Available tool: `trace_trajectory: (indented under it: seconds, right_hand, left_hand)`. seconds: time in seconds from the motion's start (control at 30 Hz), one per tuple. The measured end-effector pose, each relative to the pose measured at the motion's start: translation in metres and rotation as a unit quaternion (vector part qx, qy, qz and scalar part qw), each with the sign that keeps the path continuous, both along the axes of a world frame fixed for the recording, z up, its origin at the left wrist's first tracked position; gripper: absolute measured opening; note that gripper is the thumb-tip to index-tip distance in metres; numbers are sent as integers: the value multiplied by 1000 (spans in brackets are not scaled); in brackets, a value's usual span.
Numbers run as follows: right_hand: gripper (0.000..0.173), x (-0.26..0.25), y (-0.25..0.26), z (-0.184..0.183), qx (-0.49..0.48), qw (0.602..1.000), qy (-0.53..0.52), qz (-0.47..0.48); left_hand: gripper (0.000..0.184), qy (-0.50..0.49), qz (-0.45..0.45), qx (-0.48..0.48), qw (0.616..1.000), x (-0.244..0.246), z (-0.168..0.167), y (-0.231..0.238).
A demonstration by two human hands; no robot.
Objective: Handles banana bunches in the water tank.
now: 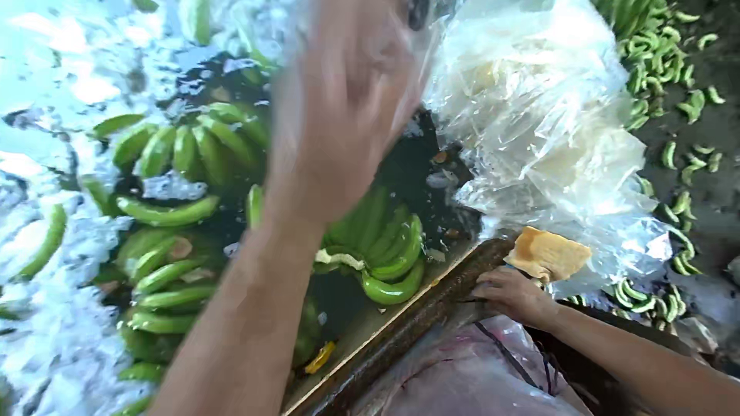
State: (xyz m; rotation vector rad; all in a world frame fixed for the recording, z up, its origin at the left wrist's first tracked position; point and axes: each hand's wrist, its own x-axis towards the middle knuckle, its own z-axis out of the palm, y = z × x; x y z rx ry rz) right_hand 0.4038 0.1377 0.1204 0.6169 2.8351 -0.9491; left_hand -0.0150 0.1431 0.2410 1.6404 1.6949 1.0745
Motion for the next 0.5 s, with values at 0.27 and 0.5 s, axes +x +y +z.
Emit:
trace_trajectory:
  seconds: [0.27,0.5]
  right_hand:
    - [22,11,-23,6,-20,999,-14,-25]
    - [67,26,39,32,136,932,-227,-249]
  left_hand:
    - [62,-107,38,-647,754,36,-155,-165]
    - [84,-489,464,-457,581,66,-181,-136]
